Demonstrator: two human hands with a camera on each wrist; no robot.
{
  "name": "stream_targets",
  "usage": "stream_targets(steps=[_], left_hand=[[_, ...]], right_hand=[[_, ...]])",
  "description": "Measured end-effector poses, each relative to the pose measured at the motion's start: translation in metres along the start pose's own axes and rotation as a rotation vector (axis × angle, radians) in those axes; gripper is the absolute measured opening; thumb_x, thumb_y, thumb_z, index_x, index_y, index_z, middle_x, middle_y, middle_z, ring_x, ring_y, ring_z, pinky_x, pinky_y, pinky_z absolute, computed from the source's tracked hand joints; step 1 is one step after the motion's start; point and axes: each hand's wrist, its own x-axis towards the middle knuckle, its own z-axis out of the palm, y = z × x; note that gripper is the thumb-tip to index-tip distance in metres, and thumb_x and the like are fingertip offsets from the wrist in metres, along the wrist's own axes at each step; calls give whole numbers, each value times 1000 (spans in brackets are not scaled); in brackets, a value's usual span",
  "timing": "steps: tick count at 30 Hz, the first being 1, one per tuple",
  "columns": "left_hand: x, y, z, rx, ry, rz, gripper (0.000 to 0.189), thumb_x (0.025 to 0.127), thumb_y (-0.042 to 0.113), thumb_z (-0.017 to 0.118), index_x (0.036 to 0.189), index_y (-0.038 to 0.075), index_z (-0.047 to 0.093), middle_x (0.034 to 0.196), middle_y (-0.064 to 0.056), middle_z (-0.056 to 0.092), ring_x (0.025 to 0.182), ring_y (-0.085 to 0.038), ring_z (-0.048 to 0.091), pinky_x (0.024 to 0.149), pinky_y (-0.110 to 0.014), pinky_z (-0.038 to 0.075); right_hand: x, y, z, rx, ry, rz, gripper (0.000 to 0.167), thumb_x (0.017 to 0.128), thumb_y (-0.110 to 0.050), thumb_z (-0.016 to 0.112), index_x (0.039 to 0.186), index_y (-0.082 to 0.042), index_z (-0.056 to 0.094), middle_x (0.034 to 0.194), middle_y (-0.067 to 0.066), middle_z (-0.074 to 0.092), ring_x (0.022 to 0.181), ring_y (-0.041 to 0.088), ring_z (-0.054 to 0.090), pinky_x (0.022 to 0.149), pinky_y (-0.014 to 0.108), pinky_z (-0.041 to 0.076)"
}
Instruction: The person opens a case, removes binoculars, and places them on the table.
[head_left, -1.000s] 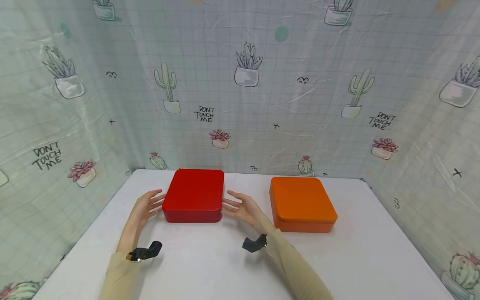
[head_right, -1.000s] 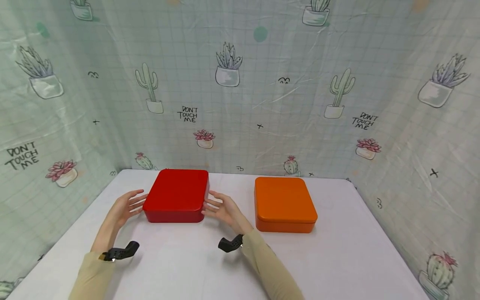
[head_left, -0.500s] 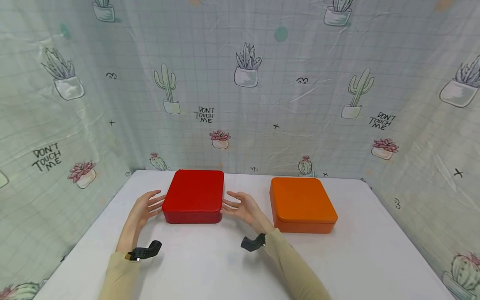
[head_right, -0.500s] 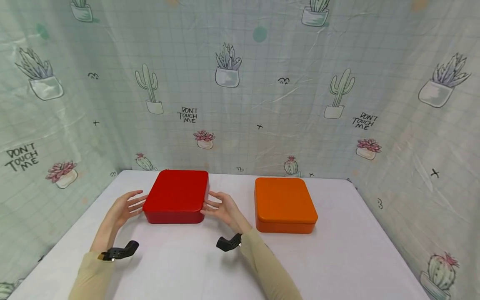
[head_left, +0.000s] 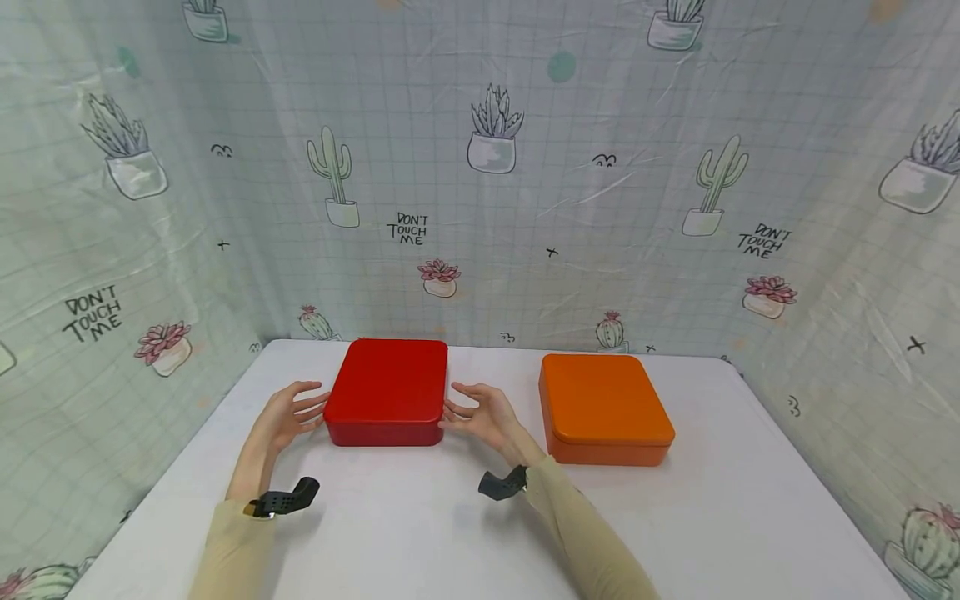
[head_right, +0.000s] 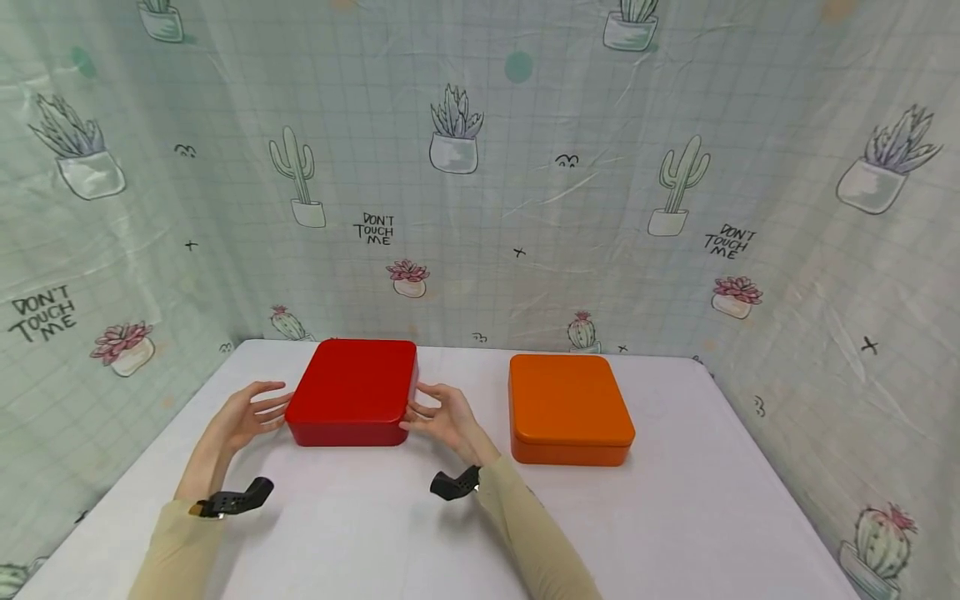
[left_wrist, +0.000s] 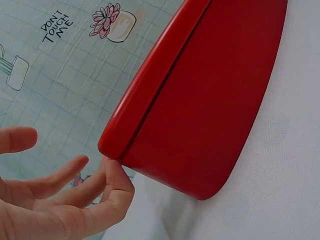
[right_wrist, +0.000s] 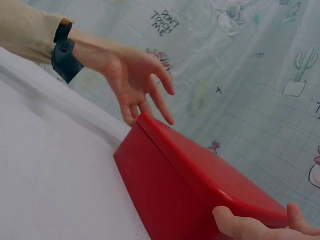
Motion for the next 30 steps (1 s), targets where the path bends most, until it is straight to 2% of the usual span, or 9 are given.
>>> stream_targets(steps=[6, 10, 14, 15, 17, 21, 23, 30], left_hand=[[-1, 1, 2, -4, -8, -24, 61, 94, 39, 29, 140, 1, 15, 145, -26, 16, 94, -15, 49, 73, -23, 50], [1, -2, 0, -6, -15, -19, 63, 93, 42, 30, 140, 2, 17, 146, -25, 17, 95, -15, 50, 75, -24, 50], [5, -6, -5, -7, -38, 6, 66, 90, 49, 36, 138, 4, 24, 144, -24, 23, 99, -16, 50, 78, -24, 50], [6, -7, -7, -25, -49, 16, 64, 90, 49, 38, 135, 5, 29, 140, -24, 31, 98, -18, 51, 78, -25, 50], [8, -8, -9, -29, -52, 21, 66, 88, 50, 40, 135, 5, 30, 140, -23, 32, 98, -18, 51, 78, -24, 50], [8, -8, -6, -19, -11, 3, 68, 88, 50, 40, 136, 4, 27, 141, -24, 29, 94, -16, 52, 77, -23, 51], [5, -6, -3, -4, 7, -17, 70, 89, 51, 37, 138, 4, 22, 145, -23, 22, 93, -14, 52, 78, -23, 50], [-3, 0, 1, -34, -20, -40, 64, 92, 43, 33, 138, 0, 19, 141, -25, 23, 86, -13, 53, 75, -24, 51]], right_hand=[[2, 2, -5, 25, -13, 29, 57, 87, -19, 38, 139, -2, 22, 142, 21, 13, 115, 29, 29, 106, 55, 22], [2, 3, -8, 29, -3, 28, 59, 87, -20, 38, 140, -3, 19, 141, 21, 15, 116, 30, 30, 106, 54, 22], [1, 3, -10, 37, -7, 20, 57, 87, -21, 39, 139, -4, 21, 141, 22, 15, 115, 30, 31, 106, 52, 24], [2, 2, -10, 38, -6, 20, 56, 86, -21, 40, 138, -5, 23, 142, 21, 14, 116, 30, 31, 106, 52, 25], [1, 2, -10, 31, -18, 14, 55, 87, -22, 40, 137, -6, 24, 143, 23, 12, 116, 30, 32, 106, 52, 25], [1, 2, -10, 41, -35, 22, 58, 87, -23, 39, 139, -7, 20, 145, 22, 9, 118, 30, 30, 106, 53, 24], [0, 2, -9, 44, -40, 23, 60, 87, -22, 38, 141, -7, 16, 145, 22, 8, 118, 30, 29, 106, 54, 23], [-2, 2, -8, 43, -26, -10, 58, 88, -22, 35, 141, -7, 17, 146, 23, 5, 123, 34, 25, 106, 53, 23]])
